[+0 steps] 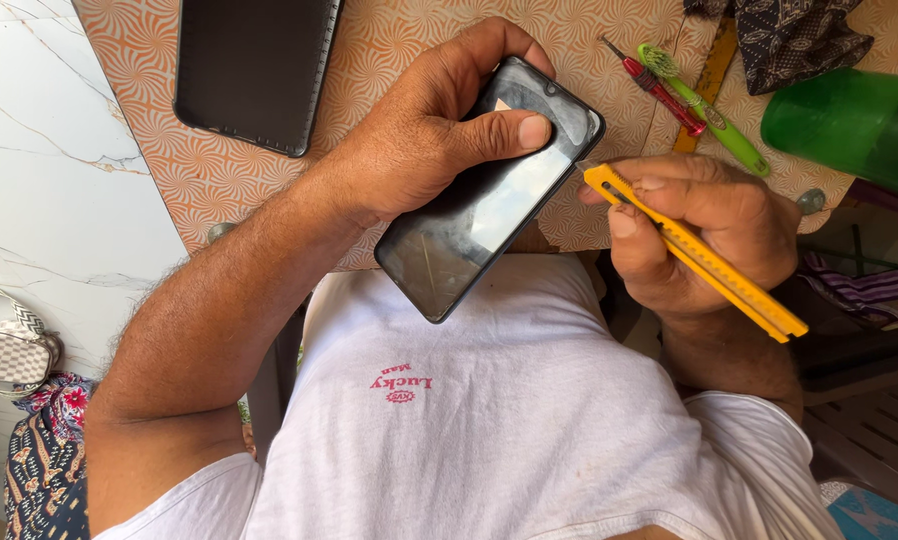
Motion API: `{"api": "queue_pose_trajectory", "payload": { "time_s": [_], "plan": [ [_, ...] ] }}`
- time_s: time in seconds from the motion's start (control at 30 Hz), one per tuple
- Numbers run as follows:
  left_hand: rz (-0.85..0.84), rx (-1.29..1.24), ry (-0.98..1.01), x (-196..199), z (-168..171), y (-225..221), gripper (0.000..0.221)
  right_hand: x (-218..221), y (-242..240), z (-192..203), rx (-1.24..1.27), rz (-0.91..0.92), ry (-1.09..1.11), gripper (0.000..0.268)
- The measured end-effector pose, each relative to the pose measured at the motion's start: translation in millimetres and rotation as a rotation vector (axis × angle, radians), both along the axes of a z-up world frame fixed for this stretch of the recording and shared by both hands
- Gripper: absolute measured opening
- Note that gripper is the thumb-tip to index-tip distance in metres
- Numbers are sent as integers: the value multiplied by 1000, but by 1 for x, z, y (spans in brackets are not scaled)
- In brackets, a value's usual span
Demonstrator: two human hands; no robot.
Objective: The person cleans the charging port and edges of a mobile phone using a toothbrush and a yellow plastic tool, then wipes the screen with a cloth.
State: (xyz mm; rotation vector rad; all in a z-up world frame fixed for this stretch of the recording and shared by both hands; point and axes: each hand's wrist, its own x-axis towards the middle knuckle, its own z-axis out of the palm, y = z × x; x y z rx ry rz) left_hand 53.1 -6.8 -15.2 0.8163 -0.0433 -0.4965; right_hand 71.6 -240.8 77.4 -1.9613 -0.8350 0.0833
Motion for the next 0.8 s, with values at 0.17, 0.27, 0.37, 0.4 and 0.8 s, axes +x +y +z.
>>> {"api": "queue_pose_trajectory", "payload": {
  "time_s": [0.17,0.27,0.37,0.4,0.8],
  "plan": [
    [-2,2,-4,1,-2,-1,47,-3,-1,2,0,-62,66,20],
    [-1,26,-25,0,-1,-1,45,-2,0,5,-15,-32,41,19],
    [5,13,-25,0,-2,-2,44,-3,0,7,-63,-54,37,18],
    [3,13,-15,0,-1,-2,45,-3,1,8,-65,-49,33,19],
    [-7,19,-21,0,-1,-1,42,7,4,8,-59,51,-98,16]
  ]
}}
